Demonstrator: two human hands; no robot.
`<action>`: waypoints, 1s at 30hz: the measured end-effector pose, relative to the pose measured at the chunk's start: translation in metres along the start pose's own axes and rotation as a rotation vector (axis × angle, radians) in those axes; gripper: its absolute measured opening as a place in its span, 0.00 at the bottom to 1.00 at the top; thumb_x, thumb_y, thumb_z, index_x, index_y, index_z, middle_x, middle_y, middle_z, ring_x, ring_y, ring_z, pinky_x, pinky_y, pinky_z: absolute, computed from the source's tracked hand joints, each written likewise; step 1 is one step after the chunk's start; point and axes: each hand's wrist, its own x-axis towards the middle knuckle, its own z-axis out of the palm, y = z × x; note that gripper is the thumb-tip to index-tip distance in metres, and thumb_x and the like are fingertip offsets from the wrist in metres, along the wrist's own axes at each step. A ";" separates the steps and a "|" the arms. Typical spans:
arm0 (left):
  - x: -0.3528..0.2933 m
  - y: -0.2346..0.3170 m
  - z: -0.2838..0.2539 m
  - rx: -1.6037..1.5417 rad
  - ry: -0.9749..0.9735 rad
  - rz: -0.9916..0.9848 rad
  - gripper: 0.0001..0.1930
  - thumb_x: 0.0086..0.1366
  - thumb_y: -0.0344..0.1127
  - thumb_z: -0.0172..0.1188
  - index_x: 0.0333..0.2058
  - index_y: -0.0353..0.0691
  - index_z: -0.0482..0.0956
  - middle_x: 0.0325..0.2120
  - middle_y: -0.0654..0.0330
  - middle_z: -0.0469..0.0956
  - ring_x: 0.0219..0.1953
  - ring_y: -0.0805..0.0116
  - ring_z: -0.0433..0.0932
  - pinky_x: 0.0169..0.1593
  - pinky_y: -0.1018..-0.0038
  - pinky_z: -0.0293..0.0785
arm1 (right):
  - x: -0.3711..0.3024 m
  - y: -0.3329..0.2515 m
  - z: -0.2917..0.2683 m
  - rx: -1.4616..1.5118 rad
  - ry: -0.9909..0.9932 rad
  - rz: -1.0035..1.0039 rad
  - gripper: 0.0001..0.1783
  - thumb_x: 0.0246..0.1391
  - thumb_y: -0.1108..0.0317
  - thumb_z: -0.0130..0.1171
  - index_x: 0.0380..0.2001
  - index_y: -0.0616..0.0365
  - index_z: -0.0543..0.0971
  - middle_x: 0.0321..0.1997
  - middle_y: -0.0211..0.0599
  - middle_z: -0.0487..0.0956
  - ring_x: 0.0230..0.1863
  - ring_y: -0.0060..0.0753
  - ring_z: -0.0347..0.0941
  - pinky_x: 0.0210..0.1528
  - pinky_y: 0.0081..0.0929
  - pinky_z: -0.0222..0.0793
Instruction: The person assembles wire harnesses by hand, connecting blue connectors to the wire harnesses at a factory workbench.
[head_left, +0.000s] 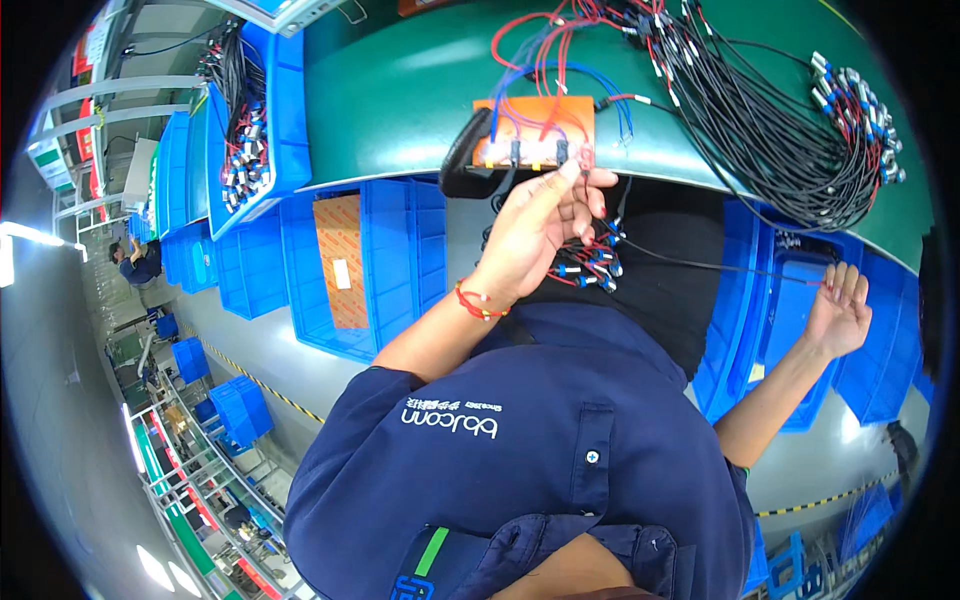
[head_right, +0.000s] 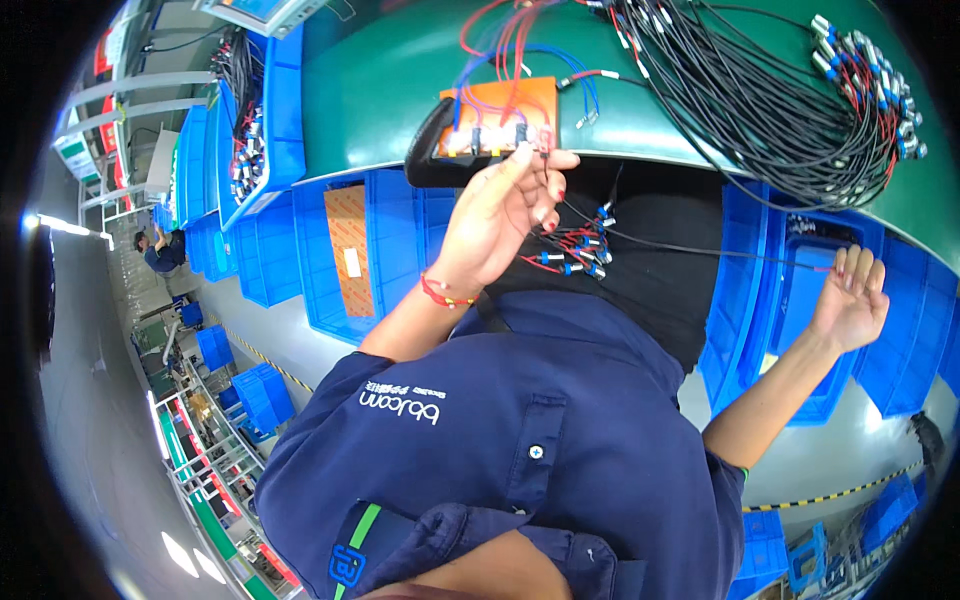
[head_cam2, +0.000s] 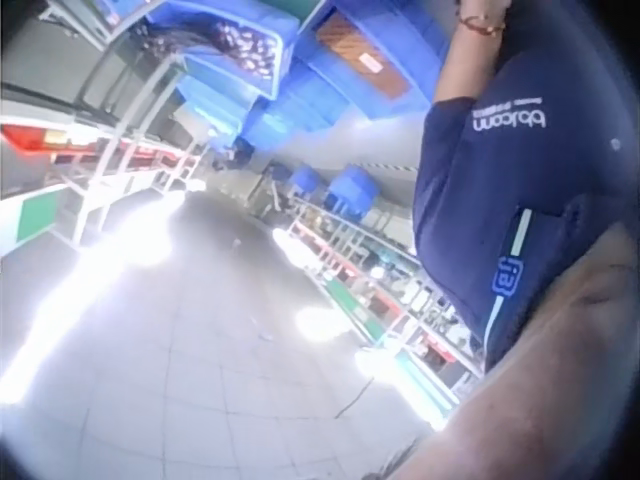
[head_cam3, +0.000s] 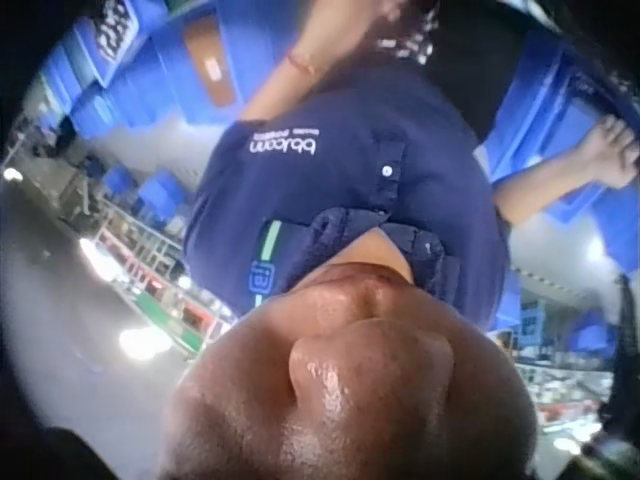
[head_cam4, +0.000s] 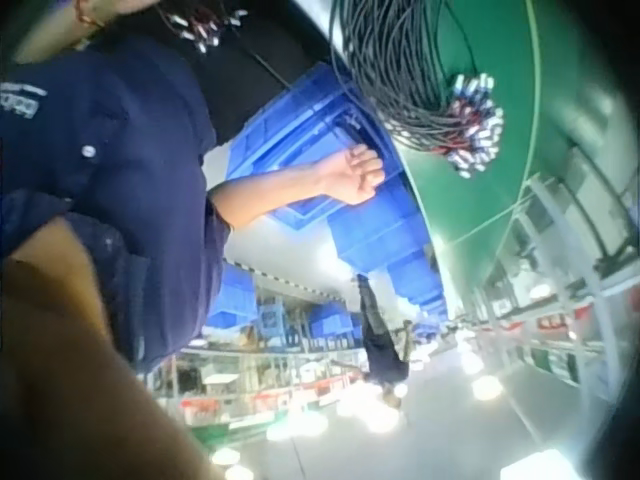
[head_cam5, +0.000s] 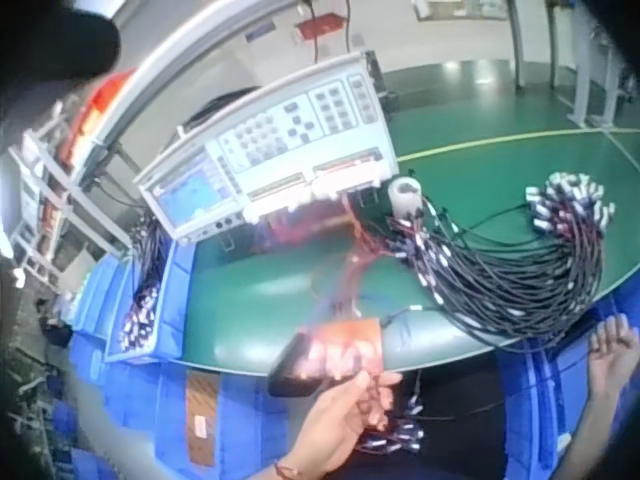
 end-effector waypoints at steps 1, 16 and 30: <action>0.001 0.002 0.002 0.039 0.001 0.004 0.23 0.71 0.47 0.45 0.44 0.30 0.75 0.27 0.64 0.73 0.27 0.79 0.70 0.33 0.80 0.68 | -0.001 -0.002 0.000 0.012 -0.033 -0.001 0.09 0.35 0.69 0.50 0.16 0.52 0.60 0.19 0.29 0.54 0.24 0.26 0.47 0.31 0.26 0.46; -0.007 -0.012 0.005 0.182 0.050 -0.005 0.17 0.70 0.45 0.50 0.29 0.37 0.74 0.13 0.74 0.57 0.16 0.86 0.53 0.21 0.85 0.52 | -0.006 -0.003 0.019 -0.037 -0.046 -0.067 0.07 0.41 0.69 0.45 0.17 0.52 0.59 0.19 0.28 0.53 0.25 0.24 0.47 0.32 0.26 0.45; 0.016 0.079 0.058 0.414 -0.150 0.685 0.15 0.70 0.38 0.48 0.37 0.29 0.76 0.32 0.56 0.77 0.28 0.80 0.71 0.31 0.79 0.71 | 0.029 -0.085 0.088 -0.050 -0.267 -0.221 0.11 0.36 0.70 0.52 0.19 0.53 0.60 0.20 0.29 0.56 0.29 0.27 0.51 0.40 0.28 0.49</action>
